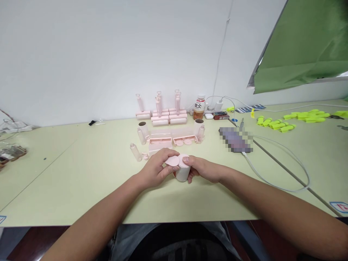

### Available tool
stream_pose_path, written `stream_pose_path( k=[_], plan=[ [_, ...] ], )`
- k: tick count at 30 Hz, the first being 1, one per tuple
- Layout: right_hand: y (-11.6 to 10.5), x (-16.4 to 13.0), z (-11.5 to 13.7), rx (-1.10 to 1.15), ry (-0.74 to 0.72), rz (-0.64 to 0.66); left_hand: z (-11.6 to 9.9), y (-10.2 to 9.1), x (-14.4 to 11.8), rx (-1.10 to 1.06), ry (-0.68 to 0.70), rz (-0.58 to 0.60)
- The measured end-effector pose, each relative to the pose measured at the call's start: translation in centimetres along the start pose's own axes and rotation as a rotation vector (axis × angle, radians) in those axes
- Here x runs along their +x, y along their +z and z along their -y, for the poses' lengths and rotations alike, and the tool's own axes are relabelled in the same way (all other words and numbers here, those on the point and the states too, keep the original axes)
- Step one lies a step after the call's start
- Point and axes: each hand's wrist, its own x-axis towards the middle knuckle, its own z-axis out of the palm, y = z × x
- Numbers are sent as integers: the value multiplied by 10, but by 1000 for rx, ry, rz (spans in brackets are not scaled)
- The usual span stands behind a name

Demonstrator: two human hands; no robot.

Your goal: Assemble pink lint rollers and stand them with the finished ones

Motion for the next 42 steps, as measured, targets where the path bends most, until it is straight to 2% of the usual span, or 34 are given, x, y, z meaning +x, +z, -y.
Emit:
stream_pose_path(
  k=[11, 17, 23, 30, 35, 42],
  plan=[
    [1, -1, 2, 24, 3, 0, -1, 1, 0, 3, 8, -18],
    [3, -2, 1, 85, 2, 41, 0, 5, -2, -9, 59, -81],
    [8, -3, -3, 268, 33, 101, -3, 9, -1, 3, 96, -163],
    [19, 1, -4, 471, -31, 96, -8, 10, 1, 44, 194, -215],
    [13, -1, -3, 426, 25, 113, -6, 8, 2, 78, 247, -170],
    [8, -4, 5, 254, 91, 36, -5, 3, 3, 103, 323, -116]
  ],
)
